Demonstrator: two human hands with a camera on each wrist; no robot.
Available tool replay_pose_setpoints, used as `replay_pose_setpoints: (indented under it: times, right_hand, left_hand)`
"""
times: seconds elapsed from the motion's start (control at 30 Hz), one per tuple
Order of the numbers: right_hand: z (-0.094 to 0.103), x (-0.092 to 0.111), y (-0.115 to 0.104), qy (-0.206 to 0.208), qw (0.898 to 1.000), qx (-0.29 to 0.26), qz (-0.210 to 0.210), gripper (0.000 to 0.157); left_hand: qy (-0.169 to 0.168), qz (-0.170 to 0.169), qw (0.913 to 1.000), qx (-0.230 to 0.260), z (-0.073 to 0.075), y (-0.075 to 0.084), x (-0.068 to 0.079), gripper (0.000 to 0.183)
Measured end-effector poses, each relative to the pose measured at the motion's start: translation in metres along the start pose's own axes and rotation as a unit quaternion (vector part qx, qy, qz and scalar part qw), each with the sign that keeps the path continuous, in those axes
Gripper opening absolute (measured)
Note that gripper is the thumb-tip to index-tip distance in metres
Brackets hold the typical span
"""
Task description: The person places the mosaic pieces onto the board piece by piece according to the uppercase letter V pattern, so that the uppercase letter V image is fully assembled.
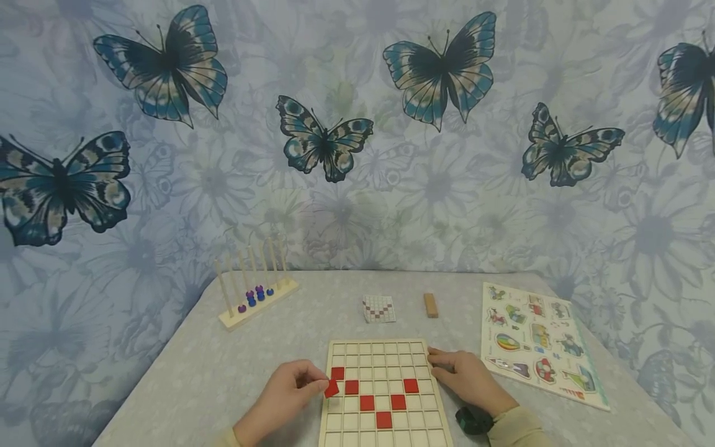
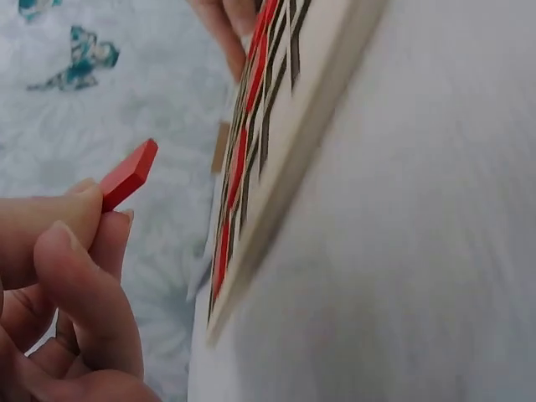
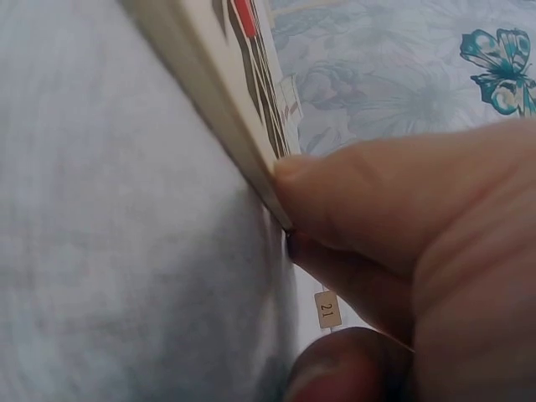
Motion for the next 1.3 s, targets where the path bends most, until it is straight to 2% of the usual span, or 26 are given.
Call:
replay_pose_setpoints:
  times: [0.2, 0.37, 0.53, 0.73, 0.97, 1.13, 1.3]
  right_hand:
    - [0.001, -0.001, -0.002, -0.001, 1.0, -0.005, 0.002, 0.033]
    - [0.001, 0.0, -0.001, 0.001, 1.0, -0.007, -0.006, 0.033]
    - [0.002, 0.001, -0.001, -0.003, 1.0, -0.018, -0.009, 0.033]
    - [0.001, 0.001, -0.002, -0.004, 1.0, -0.019, -0.004, 0.033]
    - [-0.001, -0.002, 0.0, -0.004, 1.0, -0.009, -0.001, 0.032]
    - [0.001, -0.003, -0.001, -0.002, 1.0, -0.006, 0.0, 0.03]
    - [0.003, 0.001, -0.001, 0.0, 1.0, -0.01, 0.0, 0.029]
  left_hand:
    - [-0.026, -0.028, 0.9992, -0.013, -0.016, 0.029, -0.015, 0.014]
    - [-0.043, -0.051, 0.9971, -0.038, -0.032, 0.052, -0.036, 0.009]
    - [-0.061, -0.062, 0.9953, -0.04, -0.055, 0.068, -0.058, 0.008]
    - [-0.063, -0.055, 0.9947, -0.059, -0.084, 0.077, -0.081, 0.009]
    - [-0.058, -0.046, 0.9933, -0.089, -0.115, 0.083, -0.101, 0.011]
    - [-0.048, -0.04, 0.9898, -0.128, -0.13, 0.084, -0.112, 0.012]
    - [-0.052, -0.03, 0.9854, -0.16, -0.139, 0.086, -0.113, 0.01]
Point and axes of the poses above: each hand's wrist, its own x-axis away from the middle knuckle, its own z-axis out of the back of the hand, y = z × x, the point moved 9 cm from there along -x, towards the middle knuckle, and after that the axes turned 7 degrees about -x, right-handed, at the moved point
